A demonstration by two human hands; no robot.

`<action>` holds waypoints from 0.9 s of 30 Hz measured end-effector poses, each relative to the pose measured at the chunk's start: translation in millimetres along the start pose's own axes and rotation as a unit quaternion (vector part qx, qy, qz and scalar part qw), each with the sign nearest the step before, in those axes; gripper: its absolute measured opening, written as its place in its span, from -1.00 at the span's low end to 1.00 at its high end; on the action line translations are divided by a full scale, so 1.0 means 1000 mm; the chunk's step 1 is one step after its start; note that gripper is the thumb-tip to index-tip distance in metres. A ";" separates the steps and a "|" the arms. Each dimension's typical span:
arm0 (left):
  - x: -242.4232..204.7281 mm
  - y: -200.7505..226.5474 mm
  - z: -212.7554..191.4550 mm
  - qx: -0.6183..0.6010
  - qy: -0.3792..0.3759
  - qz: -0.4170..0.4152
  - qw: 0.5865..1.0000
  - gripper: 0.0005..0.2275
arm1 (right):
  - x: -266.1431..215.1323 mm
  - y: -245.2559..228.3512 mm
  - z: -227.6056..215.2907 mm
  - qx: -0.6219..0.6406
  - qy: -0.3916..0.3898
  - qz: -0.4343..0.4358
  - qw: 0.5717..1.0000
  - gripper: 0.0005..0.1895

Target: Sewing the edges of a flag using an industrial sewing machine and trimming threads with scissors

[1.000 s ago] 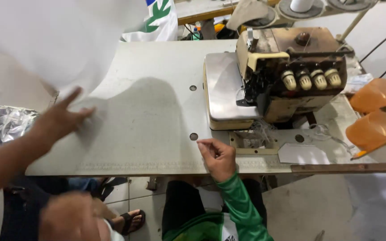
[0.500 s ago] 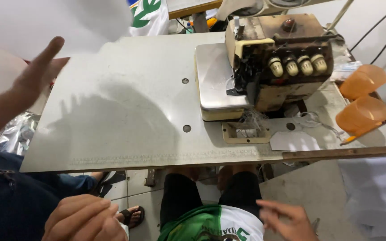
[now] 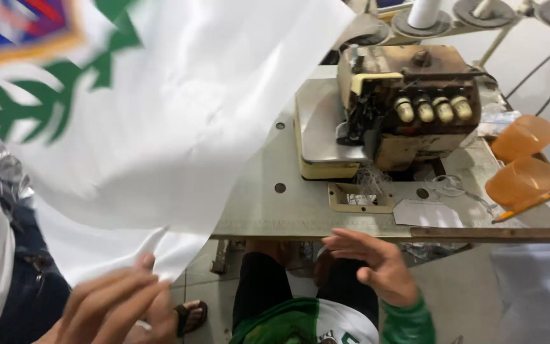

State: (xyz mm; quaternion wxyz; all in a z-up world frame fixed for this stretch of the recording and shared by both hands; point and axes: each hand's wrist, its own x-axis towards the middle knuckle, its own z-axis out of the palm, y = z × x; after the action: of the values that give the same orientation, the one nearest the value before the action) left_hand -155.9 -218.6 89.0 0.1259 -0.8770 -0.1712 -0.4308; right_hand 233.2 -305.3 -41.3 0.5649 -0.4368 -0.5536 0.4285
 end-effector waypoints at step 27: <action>-0.058 0.109 0.165 -0.620 -0.337 -0.041 0.707 -0.65 | 0.015 0.088 0.061 -0.029 -0.185 0.227 0.956 -0.31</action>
State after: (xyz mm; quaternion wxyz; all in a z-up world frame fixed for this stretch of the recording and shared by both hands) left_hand -26.8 -268.3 -64.4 -0.5305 -0.8363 0.0678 -0.1206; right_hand 172.7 -267.4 -122.5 0.3271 -0.4802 -0.5468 0.6029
